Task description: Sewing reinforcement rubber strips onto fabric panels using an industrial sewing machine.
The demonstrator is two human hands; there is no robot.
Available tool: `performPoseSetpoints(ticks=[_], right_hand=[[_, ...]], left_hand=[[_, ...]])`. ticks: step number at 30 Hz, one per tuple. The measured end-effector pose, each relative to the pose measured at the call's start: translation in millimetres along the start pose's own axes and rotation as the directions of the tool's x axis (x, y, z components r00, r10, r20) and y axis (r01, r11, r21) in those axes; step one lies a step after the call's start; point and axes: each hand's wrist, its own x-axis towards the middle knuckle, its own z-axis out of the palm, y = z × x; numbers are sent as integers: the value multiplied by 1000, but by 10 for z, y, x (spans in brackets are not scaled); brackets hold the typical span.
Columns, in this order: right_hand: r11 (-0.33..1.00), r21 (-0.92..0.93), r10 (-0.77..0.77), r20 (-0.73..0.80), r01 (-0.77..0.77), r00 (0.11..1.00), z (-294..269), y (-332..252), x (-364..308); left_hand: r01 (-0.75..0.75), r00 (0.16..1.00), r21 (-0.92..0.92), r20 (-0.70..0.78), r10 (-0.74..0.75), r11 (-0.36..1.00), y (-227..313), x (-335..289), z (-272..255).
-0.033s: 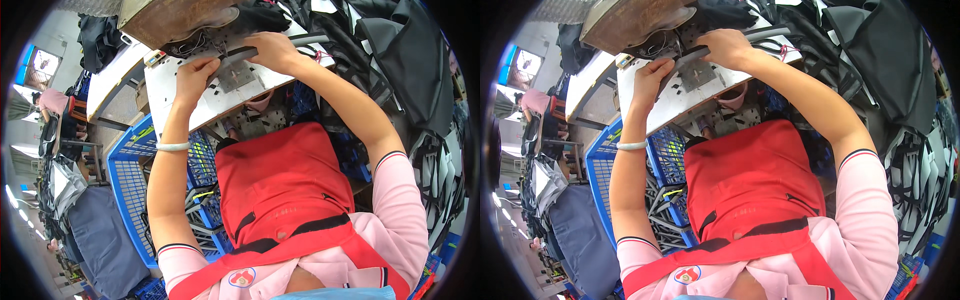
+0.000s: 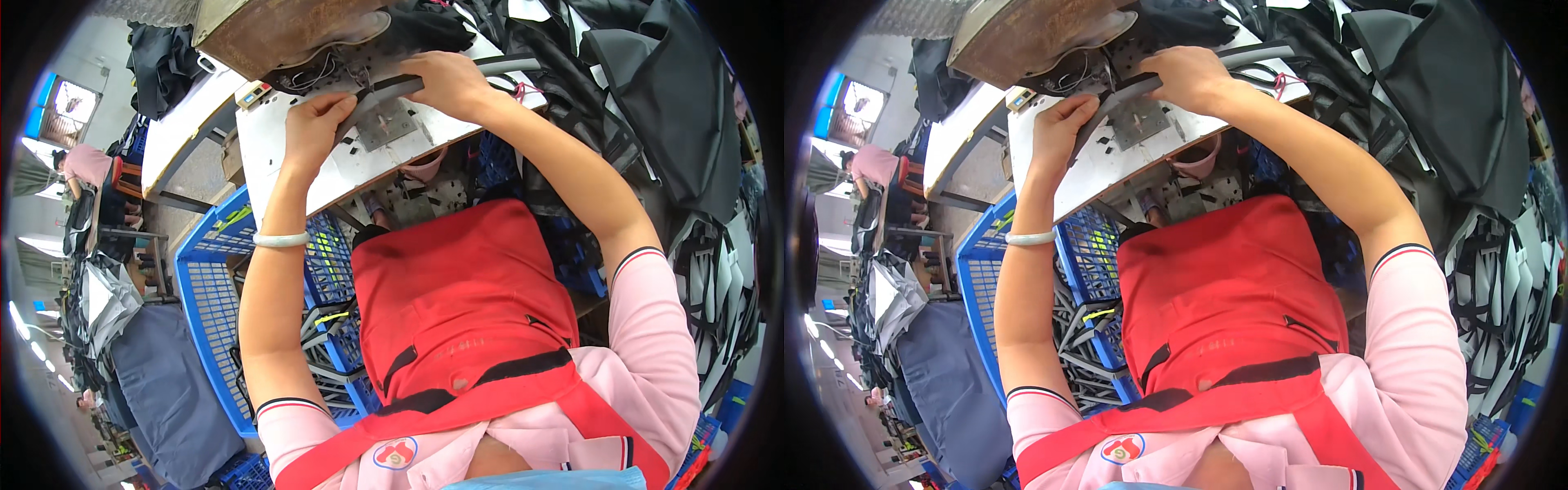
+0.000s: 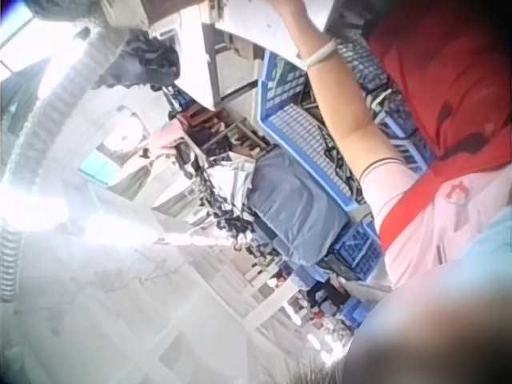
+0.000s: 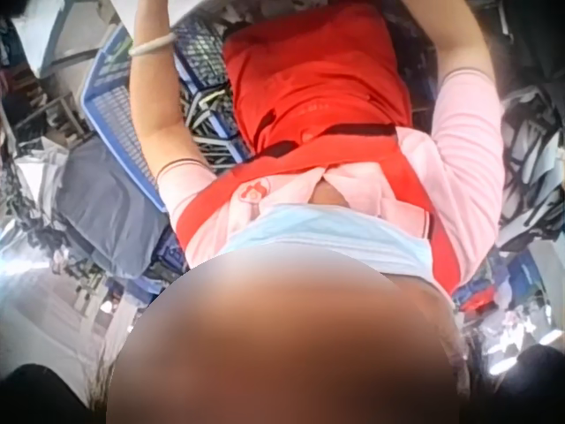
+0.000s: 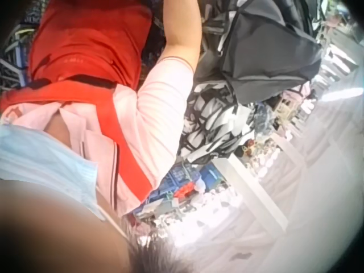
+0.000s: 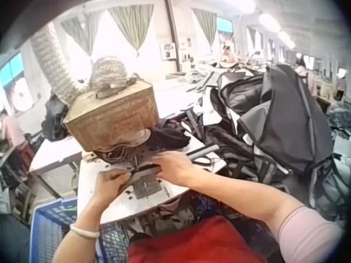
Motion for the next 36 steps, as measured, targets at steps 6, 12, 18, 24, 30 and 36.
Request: performPoseSetpoints(ticks=[6,12,18,24,30,36], right_hand=[[993,-2,121,50,-121,991,-101,9,-115],[999,29,-43,87,41,995,14,0,-145],[999,-5,-49,131,50,990,-24,-36,-77],[996,-52,-65,65,68,996,51,76,58],[998,6,-66,-3,66,998,79,127,142],[1000,-1,12,-36,-12,999,11,40,26]], left_hand=[[-65,997,166,46,58,984,-61,-25,-142],[190,943,-30,284,-174,981,-165,-170,128],[210,962,-160,211,-174,965,-73,-215,106],[-36,997,54,70,32,998,-20,-72,170],[-38,997,64,64,34,997,18,27,150],[-28,998,-53,57,32,998,-123,102,110]])
